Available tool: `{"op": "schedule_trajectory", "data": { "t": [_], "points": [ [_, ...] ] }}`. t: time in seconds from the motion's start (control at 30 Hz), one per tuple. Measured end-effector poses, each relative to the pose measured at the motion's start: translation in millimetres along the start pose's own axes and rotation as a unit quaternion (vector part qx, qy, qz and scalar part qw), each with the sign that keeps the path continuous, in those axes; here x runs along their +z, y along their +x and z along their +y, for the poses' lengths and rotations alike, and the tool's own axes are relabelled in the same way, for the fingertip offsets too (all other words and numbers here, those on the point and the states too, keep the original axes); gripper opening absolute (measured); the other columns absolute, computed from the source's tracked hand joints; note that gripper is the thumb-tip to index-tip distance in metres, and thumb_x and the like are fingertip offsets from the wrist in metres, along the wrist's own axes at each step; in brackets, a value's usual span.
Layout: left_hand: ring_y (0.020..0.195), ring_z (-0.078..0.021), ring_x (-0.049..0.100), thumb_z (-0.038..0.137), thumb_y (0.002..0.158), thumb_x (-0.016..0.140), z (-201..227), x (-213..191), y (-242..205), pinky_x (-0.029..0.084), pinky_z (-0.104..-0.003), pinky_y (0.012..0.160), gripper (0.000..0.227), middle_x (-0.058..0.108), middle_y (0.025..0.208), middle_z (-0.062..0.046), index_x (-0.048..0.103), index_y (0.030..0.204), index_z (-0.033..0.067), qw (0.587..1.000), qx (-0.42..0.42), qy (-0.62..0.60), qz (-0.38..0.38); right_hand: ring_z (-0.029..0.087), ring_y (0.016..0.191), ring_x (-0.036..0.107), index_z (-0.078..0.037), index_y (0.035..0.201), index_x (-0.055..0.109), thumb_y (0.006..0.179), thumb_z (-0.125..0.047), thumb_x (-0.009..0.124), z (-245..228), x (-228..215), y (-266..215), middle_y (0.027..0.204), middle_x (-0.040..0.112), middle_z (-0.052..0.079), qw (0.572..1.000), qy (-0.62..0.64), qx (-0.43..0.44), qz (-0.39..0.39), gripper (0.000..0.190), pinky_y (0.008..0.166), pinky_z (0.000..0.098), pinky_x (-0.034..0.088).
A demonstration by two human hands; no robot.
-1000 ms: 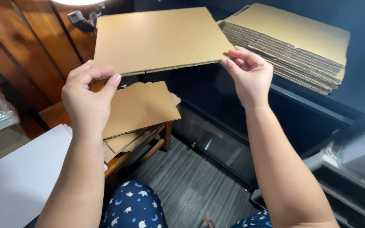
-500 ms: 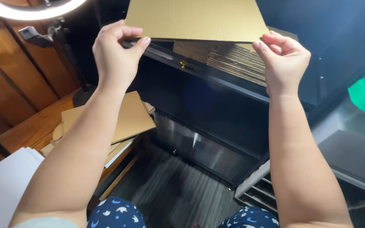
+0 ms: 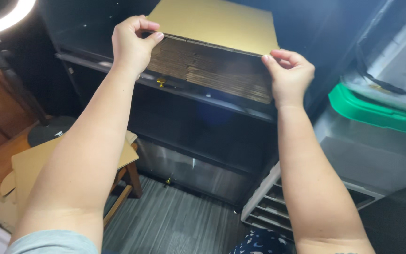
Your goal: The person picks up flat cardboard pieces from a wooden chair and places them onto a stack on a black shelf. The person repeats this action, moving the cardboard from the chair to the shelf until the stack is complete.
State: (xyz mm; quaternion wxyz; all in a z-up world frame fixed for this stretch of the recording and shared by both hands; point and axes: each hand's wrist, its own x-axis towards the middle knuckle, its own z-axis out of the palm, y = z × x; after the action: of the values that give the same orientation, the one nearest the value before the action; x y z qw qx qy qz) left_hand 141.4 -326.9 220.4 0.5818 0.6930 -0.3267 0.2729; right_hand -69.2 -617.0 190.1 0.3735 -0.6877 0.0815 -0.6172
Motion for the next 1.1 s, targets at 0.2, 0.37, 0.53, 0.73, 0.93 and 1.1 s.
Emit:
{"op": "schedule_trajectory", "data": {
  "t": [0.2, 0.37, 0.53, 0.73, 0.93, 1.1],
  "points": [
    [0.122, -0.0206, 0.071, 0.010, 0.084, 0.085, -6.5, 26.6, 8.0, 0.051, -0.037, 0.107, 0.019, 0.072, 0.131, -0.011, 0.080, 0.100, 0.0183, 0.991, -0.118, -0.049, -0.046, 0.003, 0.073, 0.066, -0.016, 0.090, 0.084, 0.077, -0.023, 0.094, 15.6, 1.3, -1.2, 0.083, 0.079, -0.004, 0.996, -0.078, 0.005, 0.034, 0.017, 0.069, 0.0201, 0.054],
    [0.125, -0.0147, 0.068, 0.007, 0.084, 0.083, -32.2, 47.1, 17.6, 0.050, -0.033, 0.109, 0.018, 0.076, 0.119, -0.003, 0.077, 0.096, 0.0186, 0.989, -0.114, -0.077, -0.060, 0.005, 0.082, 0.072, -0.022, 0.087, 0.084, 0.074, -0.031, 0.091, 14.7, 2.1, -8.3, 0.085, 0.080, -0.007, 0.988, -0.143, 0.053, 0.032, 0.017, 0.080, 0.0232, 0.053],
    [0.130, -0.0235, 0.063, 0.011, 0.088, 0.083, -43.0, 59.1, 15.6, 0.048, -0.037, 0.110, 0.018, 0.070, 0.131, -0.006, 0.078, 0.102, 0.0203, 0.989, -0.114, -0.059, -0.076, 0.007, 0.077, 0.072, -0.021, 0.088, 0.084, 0.072, -0.025, 0.093, 15.8, 1.6, -12.1, 0.082, 0.079, -0.004, 0.986, -0.144, 0.072, 0.051, 0.018, 0.074, 0.0246, 0.054],
    [0.131, -0.0269, 0.060, 0.014, 0.089, 0.084, -44.5, 62.0, 10.7, 0.049, -0.037, 0.108, 0.020, 0.069, 0.132, -0.005, 0.079, 0.106, 0.0221, 0.990, -0.103, -0.045, -0.088, 0.014, 0.087, 0.075, -0.018, 0.092, 0.084, 0.072, -0.014, 0.095, 5.8, -0.7, -14.7, 0.085, 0.078, 0.002, 0.984, -0.124, 0.116, 0.048, 0.023, 0.086, 0.0243, 0.058],
    [0.128, -0.0244, 0.062, 0.019, 0.089, 0.083, -39.6, 55.2, 6.2, 0.050, -0.035, 0.104, 0.019, 0.071, 0.130, 0.000, 0.079, 0.106, 0.0251, 0.990, -0.102, 0.013, -0.100, 0.011, 0.088, 0.074, -0.015, 0.095, 0.083, 0.075, -0.012, 0.093, 8.1, -1.7, -16.5, 0.086, 0.078, 0.004, 0.986, -0.111, 0.124, 0.016, 0.023, 0.085, 0.0226, 0.059],
    [0.125, -0.0235, 0.064, 0.023, 0.091, 0.081, -38.5, 52.3, 7.1, 0.051, -0.034, 0.102, 0.020, 0.071, 0.129, 0.003, 0.079, 0.111, 0.0273, 0.986, -0.103, 0.065, -0.114, 0.010, 0.085, 0.073, -0.014, 0.098, 0.081, 0.079, -0.012, 0.090, 5.1, -3.4, -17.4, 0.088, 0.078, 0.005, 0.985, -0.096, 0.141, -0.004, 0.021, 0.081, 0.0200, 0.060]
  ]
}}
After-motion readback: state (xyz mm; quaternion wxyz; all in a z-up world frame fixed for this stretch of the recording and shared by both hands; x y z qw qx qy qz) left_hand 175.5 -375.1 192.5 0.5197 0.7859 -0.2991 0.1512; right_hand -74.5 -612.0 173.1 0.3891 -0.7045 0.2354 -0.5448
